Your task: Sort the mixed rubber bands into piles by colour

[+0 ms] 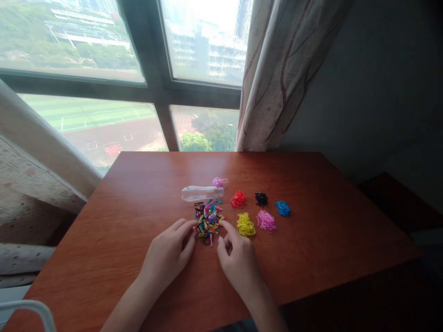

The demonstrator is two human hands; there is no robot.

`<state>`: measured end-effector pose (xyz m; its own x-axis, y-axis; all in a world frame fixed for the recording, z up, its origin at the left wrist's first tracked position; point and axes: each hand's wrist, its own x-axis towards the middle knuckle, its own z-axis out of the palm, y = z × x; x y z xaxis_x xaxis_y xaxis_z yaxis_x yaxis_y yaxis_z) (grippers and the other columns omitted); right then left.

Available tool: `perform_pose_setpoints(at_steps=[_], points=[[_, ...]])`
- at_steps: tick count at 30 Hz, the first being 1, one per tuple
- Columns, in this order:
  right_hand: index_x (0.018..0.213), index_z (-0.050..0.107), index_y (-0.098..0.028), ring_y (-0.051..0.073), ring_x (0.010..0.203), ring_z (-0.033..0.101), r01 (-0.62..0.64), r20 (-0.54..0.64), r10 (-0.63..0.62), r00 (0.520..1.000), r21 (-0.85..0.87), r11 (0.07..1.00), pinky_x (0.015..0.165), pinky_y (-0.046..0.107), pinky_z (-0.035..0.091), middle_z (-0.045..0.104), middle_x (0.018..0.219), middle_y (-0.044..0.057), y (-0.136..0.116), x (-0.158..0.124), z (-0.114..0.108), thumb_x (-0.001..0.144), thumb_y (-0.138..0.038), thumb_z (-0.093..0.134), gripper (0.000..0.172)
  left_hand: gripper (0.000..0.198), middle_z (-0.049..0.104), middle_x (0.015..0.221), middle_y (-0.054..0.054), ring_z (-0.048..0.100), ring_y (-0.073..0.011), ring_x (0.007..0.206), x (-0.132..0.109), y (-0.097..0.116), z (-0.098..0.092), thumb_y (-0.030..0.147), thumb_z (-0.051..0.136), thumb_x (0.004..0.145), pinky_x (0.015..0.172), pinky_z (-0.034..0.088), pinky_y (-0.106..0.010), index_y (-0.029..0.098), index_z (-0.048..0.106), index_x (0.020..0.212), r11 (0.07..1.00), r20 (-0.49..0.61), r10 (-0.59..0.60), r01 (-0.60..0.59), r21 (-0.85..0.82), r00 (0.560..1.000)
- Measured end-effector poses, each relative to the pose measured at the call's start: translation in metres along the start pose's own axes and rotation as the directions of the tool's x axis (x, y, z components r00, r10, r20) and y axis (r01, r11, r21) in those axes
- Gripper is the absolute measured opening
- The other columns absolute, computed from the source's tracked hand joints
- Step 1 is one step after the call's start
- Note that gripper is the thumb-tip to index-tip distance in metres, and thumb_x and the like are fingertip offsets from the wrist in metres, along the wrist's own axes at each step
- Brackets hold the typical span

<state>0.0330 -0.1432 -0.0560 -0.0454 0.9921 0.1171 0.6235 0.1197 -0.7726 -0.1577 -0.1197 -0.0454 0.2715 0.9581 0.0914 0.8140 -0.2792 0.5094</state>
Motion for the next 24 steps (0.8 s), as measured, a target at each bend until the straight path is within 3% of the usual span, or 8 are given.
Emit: perform_pose_setpoints(at_steps=[6,14,24], points=[[0.118,0.066,-0.02,0.017,0.068,0.066,0.015,-0.019,-0.017,1.0,-0.085,0.996,0.067,0.023,0.045,0.071,0.076,0.001,0.0,0.002,0.001,0.087,-0.016,0.05,0.035,0.023,0.066,0.091,-0.001,0.065,-0.0165,0.078,-0.004,-0.001,0.001,0.028,0.044,0.095,0.067,0.047,-0.025,0.024,0.063,0.107,1.0,-0.005,0.007,-0.007,-0.002,1.0],[0.101,0.071,-0.021,0.016,0.079,0.068,0.118,-0.042,-0.116,0.992,0.073,0.99,0.074,0.022,0.048,0.073,0.088,0.002,-0.002,0.013,0.007,0.089,-0.016,0.05,0.025,0.023,0.066,0.091,-0.001,0.065,-0.0152,0.078,-0.003,0.0,0.001,0.028,0.044,0.095,0.068,0.047,-0.024,0.024,0.064,0.105,0.999,-0.029,0.032,-0.032,-0.023,0.999],[0.097,0.069,-0.02,0.017,0.08,0.066,0.092,-0.06,-0.089,0.994,0.042,0.995,0.074,0.025,0.047,0.072,0.088,0.004,0.0,0.008,0.01,0.09,-0.017,0.049,0.021,0.02,0.065,0.087,0.0,0.063,-0.0138,0.073,-0.004,-0.001,0.002,0.027,0.045,0.096,0.066,0.046,-0.024,0.024,0.063,0.105,0.999,-0.037,0.04,-0.041,-0.029,0.999]])
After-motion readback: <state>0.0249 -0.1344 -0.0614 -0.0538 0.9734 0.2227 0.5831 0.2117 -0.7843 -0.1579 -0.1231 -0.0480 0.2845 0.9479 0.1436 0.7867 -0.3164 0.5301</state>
